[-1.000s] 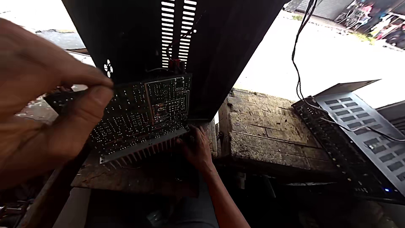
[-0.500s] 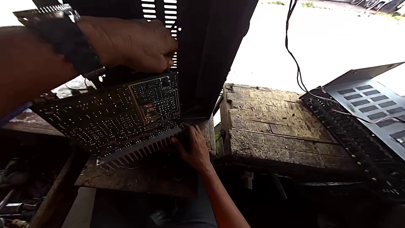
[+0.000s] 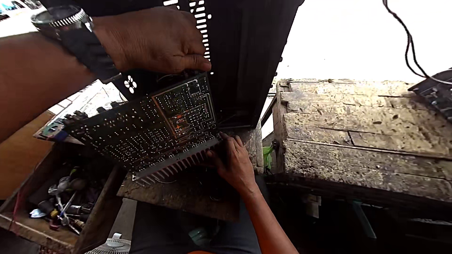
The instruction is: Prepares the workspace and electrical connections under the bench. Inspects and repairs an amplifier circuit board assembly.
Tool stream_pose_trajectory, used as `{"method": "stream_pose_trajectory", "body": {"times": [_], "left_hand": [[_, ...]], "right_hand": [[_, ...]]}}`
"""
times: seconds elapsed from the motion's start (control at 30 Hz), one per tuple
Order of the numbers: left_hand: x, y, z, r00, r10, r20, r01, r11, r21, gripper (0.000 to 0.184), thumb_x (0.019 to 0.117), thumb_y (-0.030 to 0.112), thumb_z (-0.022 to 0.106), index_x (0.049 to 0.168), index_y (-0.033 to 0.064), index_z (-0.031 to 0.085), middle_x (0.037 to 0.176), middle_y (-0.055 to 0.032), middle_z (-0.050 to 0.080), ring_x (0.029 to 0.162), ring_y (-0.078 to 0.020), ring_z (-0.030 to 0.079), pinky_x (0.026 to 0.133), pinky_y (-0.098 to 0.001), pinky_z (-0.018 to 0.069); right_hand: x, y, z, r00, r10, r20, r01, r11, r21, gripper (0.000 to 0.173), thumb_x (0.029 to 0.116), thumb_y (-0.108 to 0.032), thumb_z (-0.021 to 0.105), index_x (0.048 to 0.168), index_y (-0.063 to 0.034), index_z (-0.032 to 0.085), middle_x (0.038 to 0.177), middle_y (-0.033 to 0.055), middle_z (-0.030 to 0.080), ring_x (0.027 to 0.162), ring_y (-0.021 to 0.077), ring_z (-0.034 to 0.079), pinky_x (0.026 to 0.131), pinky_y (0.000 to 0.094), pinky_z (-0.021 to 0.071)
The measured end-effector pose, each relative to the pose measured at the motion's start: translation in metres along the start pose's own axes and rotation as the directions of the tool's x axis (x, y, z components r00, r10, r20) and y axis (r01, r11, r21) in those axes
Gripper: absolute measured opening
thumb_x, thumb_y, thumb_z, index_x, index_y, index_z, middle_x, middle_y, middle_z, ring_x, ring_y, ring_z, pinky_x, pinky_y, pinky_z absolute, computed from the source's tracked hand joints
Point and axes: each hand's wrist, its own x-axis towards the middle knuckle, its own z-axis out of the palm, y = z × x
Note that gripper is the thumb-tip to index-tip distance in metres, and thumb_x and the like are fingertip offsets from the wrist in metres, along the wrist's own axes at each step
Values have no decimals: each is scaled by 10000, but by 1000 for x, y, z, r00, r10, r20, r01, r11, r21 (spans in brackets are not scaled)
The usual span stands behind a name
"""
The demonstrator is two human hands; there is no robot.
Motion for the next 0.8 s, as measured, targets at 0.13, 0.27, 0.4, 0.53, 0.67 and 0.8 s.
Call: {"method": "stream_pose_trajectory", "body": {"times": [0.13, 0.27, 0.4, 0.53, 0.67, 0.8], "left_hand": [[-5, 5, -2, 998, -56, -27, 57, 998, 3, 509, 1066, 478, 376, 794, 125, 622, 853, -39, 585, 862, -207, 600, 735, -454, 468], [-11, 12, -9, 979, -204, 15, 203, 960, -192, 180, 1018, 319, 498, 1030, 175, 605, 848, 57, 574, 757, -66, 571, 663, -300, 487], [-8, 11, -6, 993, -116, 7, 116, 982, -152, 210, 1024, 248, 457, 981, 142, 633, 877, 20, 573, 821, -106, 570, 712, -335, 470], [-1, 1, 5, 999, -15, -43, 14, 999, -29, 477, 1082, 415, 357, 859, 105, 642, 858, -47, 589, 873, -201, 599, 747, -437, 465], [-4, 10, 3, 994, -86, -67, 90, 994, 58, 635, 1071, 552, 304, 716, 103, 580, 842, -88, 568, 864, -270, 596, 768, -514, 449], [-22, 14, -3, 990, -40, -136, 49, 997, 60, 458, 1026, 473, 429, 814, 123, 634, 879, -45, 579, 845, -195, 585, 709, -411, 454]], "right_hand": [[0, 1, -1, 1000, -3, 5, 3, 1000, -7, 649, 977, -552, 587, 1356, -25, 607, 1042, 79, 700, 1000, 261, 637, 889, 432, 547], [0, 3, -1, 1000, -27, -10, 27, 1000, 3, 630, 976, -533, 599, 1342, -20, 611, 1055, 78, 706, 994, 255, 635, 885, 421, 545], [-1, 3, -1, 999, -35, -15, 35, 999, 1, 625, 981, -523, 595, 1335, -9, 613, 1059, 88, 708, 999, 260, 638, 896, 427, 545], [-2, 2, 0, 999, -29, -16, 29, 1000, -1, 628, 975, -516, 604, 1340, -5, 611, 1035, 85, 704, 994, 259, 633, 902, 425, 537], [-2, 3, 0, 999, -33, -18, 33, 999, -2, 624, 977, -520, 601, 1335, -9, 616, 1057, 84, 708, 1020, 263, 634, 921, 428, 536], [-1, 2, 0, 999, -32, -15, 32, 999, -12, 625, 981, -527, 594, 1328, -8, 620, 1046, 86, 706, 1004, 264, 632, 904, 422, 536]]}}
